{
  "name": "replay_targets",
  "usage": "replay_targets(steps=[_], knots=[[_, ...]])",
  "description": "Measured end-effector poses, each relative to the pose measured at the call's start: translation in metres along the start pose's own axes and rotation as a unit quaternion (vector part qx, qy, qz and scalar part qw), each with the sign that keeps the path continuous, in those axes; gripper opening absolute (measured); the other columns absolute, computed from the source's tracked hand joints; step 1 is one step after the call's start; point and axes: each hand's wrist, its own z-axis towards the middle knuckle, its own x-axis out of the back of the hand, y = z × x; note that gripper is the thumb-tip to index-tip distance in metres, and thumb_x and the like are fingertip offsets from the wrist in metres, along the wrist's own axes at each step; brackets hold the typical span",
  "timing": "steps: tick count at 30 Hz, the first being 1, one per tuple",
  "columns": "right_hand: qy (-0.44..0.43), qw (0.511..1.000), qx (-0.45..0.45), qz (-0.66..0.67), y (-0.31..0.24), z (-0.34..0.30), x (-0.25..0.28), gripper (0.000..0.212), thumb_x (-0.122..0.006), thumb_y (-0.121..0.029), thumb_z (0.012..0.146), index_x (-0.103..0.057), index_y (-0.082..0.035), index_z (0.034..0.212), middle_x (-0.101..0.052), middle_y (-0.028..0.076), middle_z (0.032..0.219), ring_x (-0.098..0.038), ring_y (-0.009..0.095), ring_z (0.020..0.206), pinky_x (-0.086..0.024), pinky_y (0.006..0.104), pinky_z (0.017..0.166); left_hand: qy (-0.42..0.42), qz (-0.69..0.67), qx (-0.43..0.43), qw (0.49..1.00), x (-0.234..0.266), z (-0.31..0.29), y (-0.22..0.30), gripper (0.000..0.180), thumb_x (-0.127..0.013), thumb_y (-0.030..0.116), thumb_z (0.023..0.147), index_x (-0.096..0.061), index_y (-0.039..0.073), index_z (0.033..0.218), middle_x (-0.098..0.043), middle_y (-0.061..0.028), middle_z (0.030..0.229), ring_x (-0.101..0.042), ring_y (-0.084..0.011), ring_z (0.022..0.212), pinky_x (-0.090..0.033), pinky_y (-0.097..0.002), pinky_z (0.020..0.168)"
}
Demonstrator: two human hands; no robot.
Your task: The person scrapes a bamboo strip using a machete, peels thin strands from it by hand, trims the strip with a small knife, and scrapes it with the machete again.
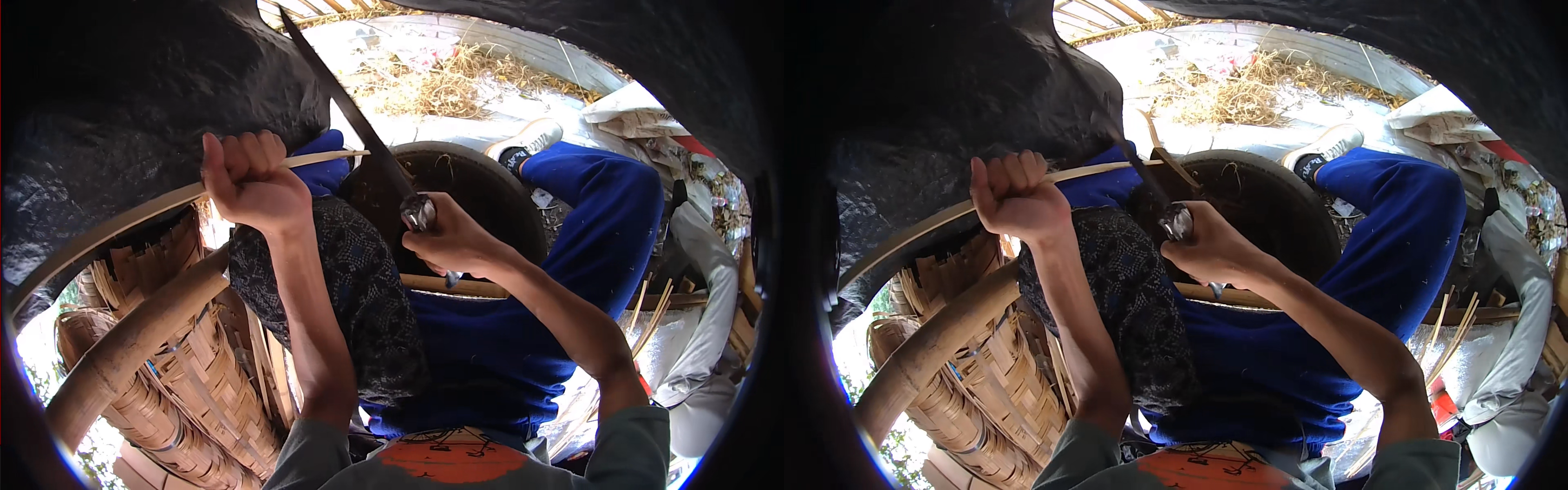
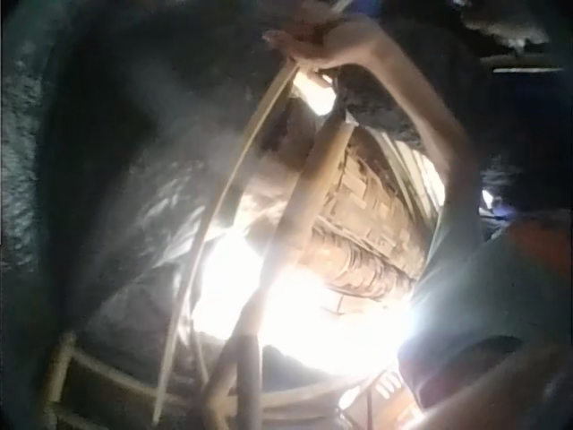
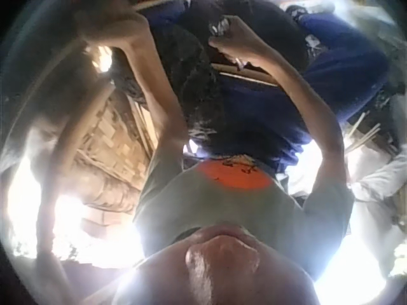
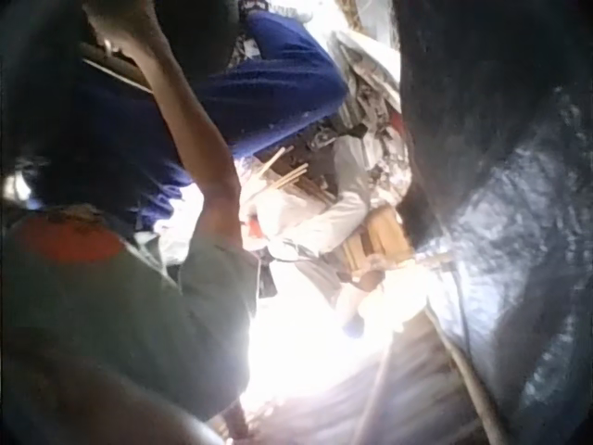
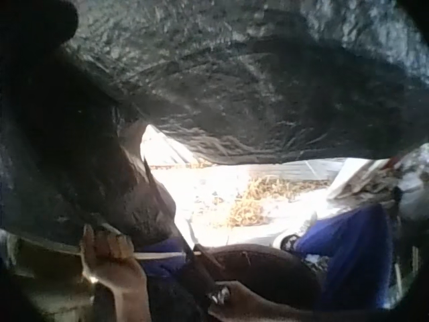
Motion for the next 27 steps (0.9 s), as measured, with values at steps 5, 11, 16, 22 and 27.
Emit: replay_targets(steps=[5, 11, 16, 22, 27], knots=[[-0.009, 0.991, -0.118, -0.066, 0.011, 0.012, 0.001, 0.008, -0.053, -0.002, 0.079, -0.046, -0.004, 0.076, -0.041, 0.0, 0.051, -0.04, 0.01, 0.039, -0.033, 0.0271, 0.037, 0.003, 0.001, 0.009, 1.0, 0.011, -0.004, 0.0, 0.049, -0.041, 0.026, 0.095, -0.013, 0.017, 0.056, -0.009, 0.0045, 0.05, -0.005, -0.0085, 0.047, -0.007, -0.0302, 0.045], [0.047, 0.992, 0.111, -0.029, -0.002, 0.001, -0.007, 0.009, -0.057, -0.005, 0.078, -0.051, -0.001, 0.084, -0.047, 0.003, 0.056, -0.045, 0.012, 0.043, -0.037, 0.0312, 0.042, -0.03, 0.008, -0.004, 1.0, 0.002, 0.002, 0.003, 0.05, -0.042, 0.027, 0.095, -0.013, 0.017, 0.055, -0.009, 0.0043, 0.05, -0.006, -0.0085, 0.047, -0.008, -0.0301, 0.046], [-0.011, 0.994, -0.095, -0.046, 0.031, 0.017, -0.003, 0.008, -0.053, 0.0, 0.079, -0.046, -0.003, 0.08, -0.041, -0.001, 0.05, -0.042, 0.009, 0.039, -0.03, 0.0249, 0.035, 0.056, 0.004, 0.006, 0.998, 0.014, -0.001, -0.007, 0.05, -0.041, 0.027, 0.095, -0.014, 0.017, 0.054, -0.01, 0.0037, 0.049, -0.007, -0.009, 0.046, -0.008, -0.0303, 0.045], [0.054, 0.998, 0.032, 0.01, -0.016, -0.006, 0.018, 0.01, -0.053, -0.001, 0.078, -0.045, -0.002, 0.084, -0.043, -0.001, 0.05, -0.041, 0.008, 0.036, -0.031, 0.0252, 0.033, 0.055, -0.087, 0.104, 0.989, 0.005, -0.007, -0.013, 0.046, -0.036, 0.024, 0.095, -0.014, 0.018, 0.055, -0.01, 0.0037, 0.05, -0.007, -0.0096, 0.046, -0.008, -0.0301, 0.045], [0.072, 0.996, 0.045, 0.022, -0.007, -0.014, 0.018, 0.012, -0.053, -0.002, 0.076, -0.05, -0.001, 0.087, -0.047, -0.001, 0.053, -0.044, 0.007, 0.039, -0.031, 0.0251, 0.034, 0.024, 0.021, 0.026, 0.999, -0.009, -0.009, 0.022, 0.047, -0.036, 0.023, 0.096, -0.014, 0.016, 0.055, -0.009, 0.0037, 0.05, -0.007, -0.0091, 0.047, -0.009, -0.0295, 0.045]])
